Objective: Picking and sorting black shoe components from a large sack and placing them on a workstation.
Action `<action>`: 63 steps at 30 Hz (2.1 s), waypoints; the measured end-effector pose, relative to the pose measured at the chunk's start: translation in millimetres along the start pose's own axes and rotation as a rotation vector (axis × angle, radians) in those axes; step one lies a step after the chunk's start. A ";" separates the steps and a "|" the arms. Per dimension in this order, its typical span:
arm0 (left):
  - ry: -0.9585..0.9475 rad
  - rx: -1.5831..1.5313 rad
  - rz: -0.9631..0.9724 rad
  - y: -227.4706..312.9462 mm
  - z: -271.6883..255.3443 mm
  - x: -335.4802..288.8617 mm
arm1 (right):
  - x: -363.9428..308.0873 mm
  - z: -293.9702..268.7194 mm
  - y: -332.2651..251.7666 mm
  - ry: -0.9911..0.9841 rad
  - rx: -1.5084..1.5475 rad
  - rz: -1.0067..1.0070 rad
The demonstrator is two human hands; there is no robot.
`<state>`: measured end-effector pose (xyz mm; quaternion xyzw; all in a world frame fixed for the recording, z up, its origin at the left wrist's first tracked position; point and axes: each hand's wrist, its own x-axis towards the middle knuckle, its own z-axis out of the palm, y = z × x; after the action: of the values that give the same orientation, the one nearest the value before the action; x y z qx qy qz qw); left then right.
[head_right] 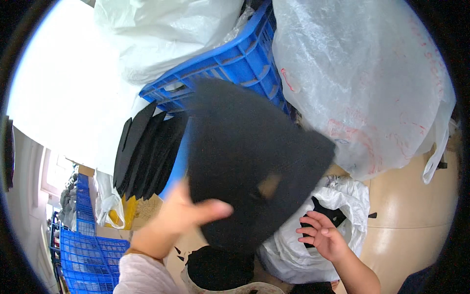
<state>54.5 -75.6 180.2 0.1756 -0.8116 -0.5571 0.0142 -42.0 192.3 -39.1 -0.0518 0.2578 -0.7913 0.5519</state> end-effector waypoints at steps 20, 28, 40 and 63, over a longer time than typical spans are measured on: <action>-0.074 -0.360 -0.063 -47.4 57.5 8.2 | 13.3 51.9 6.2 -0.206 0.151 -0.029; -0.311 0.675 0.310 -58.8 110.2 21.7 | 1.7 22.1 11.1 0.355 0.178 -0.083; -0.415 0.932 0.472 -61.8 114.4 22.7 | 12.1 0.9 27.0 0.382 0.209 -0.034; -0.381 0.871 0.431 -68.8 106.3 30.3 | 25.5 -11.6 35.4 0.403 0.245 -0.010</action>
<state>21.3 -11.0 72.1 -0.1103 -0.9740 -0.1743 -0.0937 -26.2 164.2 -70.7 0.1731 0.2643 -0.8139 0.4876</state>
